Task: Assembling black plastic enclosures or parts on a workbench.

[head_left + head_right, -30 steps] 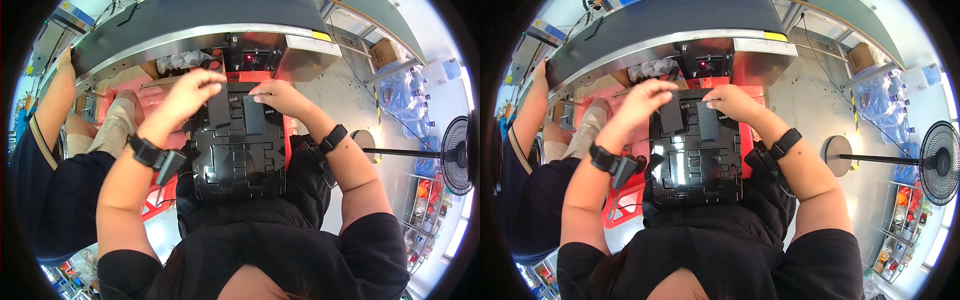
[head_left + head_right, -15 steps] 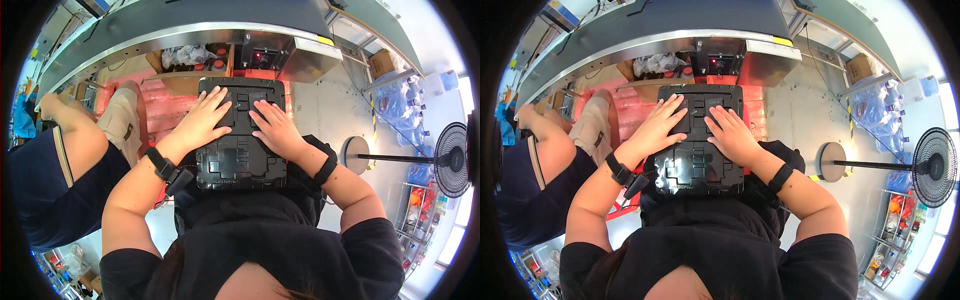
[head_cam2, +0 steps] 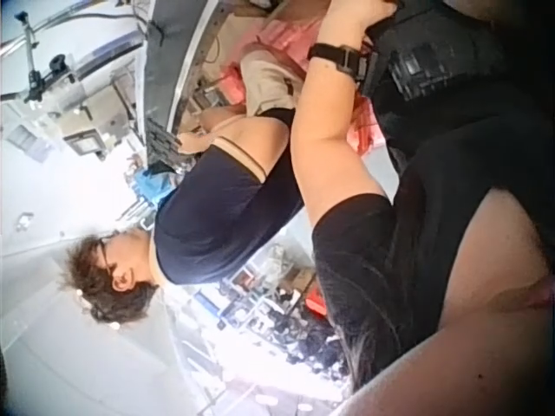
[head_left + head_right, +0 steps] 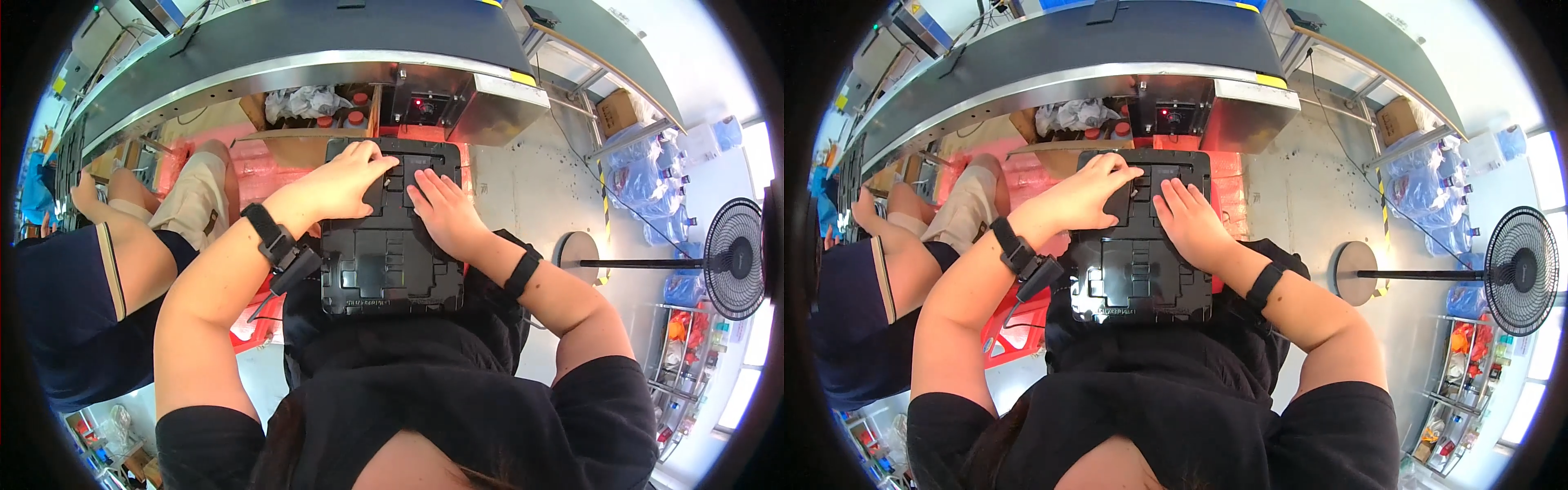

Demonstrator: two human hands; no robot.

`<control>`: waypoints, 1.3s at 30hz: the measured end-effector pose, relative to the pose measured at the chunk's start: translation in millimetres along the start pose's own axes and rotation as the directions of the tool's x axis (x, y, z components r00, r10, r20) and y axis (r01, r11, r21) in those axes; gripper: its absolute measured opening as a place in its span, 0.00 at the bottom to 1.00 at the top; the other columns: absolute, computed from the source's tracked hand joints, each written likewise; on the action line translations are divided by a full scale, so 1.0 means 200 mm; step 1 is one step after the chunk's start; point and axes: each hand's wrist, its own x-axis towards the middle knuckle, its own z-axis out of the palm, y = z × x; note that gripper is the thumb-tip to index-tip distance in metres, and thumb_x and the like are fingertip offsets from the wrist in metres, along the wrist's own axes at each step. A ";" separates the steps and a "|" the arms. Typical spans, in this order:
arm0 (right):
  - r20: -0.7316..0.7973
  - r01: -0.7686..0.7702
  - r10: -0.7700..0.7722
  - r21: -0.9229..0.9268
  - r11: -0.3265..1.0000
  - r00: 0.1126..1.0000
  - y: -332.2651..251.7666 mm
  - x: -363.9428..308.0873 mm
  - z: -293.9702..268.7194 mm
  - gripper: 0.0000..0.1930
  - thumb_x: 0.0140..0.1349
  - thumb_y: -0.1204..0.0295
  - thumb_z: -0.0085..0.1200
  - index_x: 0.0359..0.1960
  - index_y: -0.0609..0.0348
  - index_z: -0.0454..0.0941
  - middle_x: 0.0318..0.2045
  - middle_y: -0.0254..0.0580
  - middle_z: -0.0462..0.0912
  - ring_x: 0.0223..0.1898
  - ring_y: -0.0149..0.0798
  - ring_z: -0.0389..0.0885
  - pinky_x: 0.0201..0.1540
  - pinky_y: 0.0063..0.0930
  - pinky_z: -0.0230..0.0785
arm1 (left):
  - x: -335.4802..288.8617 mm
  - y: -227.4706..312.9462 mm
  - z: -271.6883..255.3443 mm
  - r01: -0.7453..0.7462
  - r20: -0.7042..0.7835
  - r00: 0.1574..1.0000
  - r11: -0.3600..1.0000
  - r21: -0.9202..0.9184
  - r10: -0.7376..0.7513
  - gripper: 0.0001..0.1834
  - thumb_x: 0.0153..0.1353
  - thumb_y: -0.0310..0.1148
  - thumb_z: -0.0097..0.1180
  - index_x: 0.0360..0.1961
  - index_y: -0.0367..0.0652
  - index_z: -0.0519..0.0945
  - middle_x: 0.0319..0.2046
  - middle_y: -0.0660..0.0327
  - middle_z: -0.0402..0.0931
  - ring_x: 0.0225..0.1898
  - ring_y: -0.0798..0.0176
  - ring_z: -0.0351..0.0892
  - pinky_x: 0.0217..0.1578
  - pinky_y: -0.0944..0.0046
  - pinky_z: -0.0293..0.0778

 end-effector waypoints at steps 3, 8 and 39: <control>-0.160 0.039 -0.014 0.152 0.988 0.987 0.02 -0.01 -0.05 0.16 0.58 0.73 0.49 0.48 0.64 0.73 0.52 0.52 0.73 0.56 0.50 0.71 0.58 0.44 0.62 | -0.01 -0.04 0.01 0.051 -0.068 0.996 0.981 -0.186 -0.064 0.39 0.42 0.21 0.64 0.59 0.45 0.66 0.47 0.55 0.65 0.54 0.52 0.66 0.56 0.58 0.65; -0.301 0.053 0.065 0.368 0.928 0.952 0.13 0.13 -0.21 0.12 0.54 0.74 0.54 0.42 0.61 0.77 0.40 0.45 0.78 0.44 0.48 0.76 0.48 0.39 0.66 | 0.00 -0.08 0.02 0.118 -0.146 0.970 0.903 -0.413 -0.194 0.34 0.46 0.18 0.60 0.58 0.46 0.69 0.44 0.60 0.66 0.50 0.58 0.67 0.55 0.62 0.64; 0.056 -0.824 0.870 0.354 0.442 0.490 1.46 0.93 -0.59 0.21 0.43 0.67 0.67 0.37 0.70 0.80 0.37 0.54 0.82 0.36 0.48 0.83 0.36 0.38 0.76 | 0.46 -0.51 -0.75 0.171 -0.694 0.682 0.872 0.459 0.232 0.19 0.51 0.33 0.58 0.45 0.37 0.76 0.43 0.49 0.71 0.48 0.48 0.72 0.49 0.55 0.69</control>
